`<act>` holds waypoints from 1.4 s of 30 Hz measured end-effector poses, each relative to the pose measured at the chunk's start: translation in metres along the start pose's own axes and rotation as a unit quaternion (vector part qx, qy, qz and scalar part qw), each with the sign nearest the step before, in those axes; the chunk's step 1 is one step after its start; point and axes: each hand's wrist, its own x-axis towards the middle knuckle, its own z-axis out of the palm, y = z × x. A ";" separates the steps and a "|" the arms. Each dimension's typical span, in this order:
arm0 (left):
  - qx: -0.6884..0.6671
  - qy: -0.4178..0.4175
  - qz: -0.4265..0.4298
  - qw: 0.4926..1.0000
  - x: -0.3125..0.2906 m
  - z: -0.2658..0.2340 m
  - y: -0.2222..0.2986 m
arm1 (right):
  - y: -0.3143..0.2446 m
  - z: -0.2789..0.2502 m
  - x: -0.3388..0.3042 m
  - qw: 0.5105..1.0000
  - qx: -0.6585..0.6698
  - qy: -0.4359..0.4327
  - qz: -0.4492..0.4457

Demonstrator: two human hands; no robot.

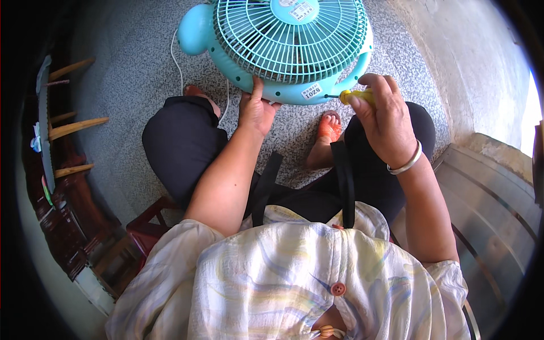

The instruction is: Repairing or disassembling a small blue desk fan using various screwdrivers.

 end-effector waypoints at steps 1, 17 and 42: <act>0.000 -0.002 -0.001 1.000 0.000 0.002 0.000 | 0.000 -0.001 0.000 0.997 -0.067 -0.007 0.024; -0.001 -0.001 -0.007 1.000 0.003 0.003 0.000 | 0.009 -0.013 0.002 0.984 0.155 -0.038 0.074; -0.044 -0.026 0.008 0.999 -0.017 -0.053 0.073 | -0.118 0.087 0.011 0.943 0.321 0.007 0.093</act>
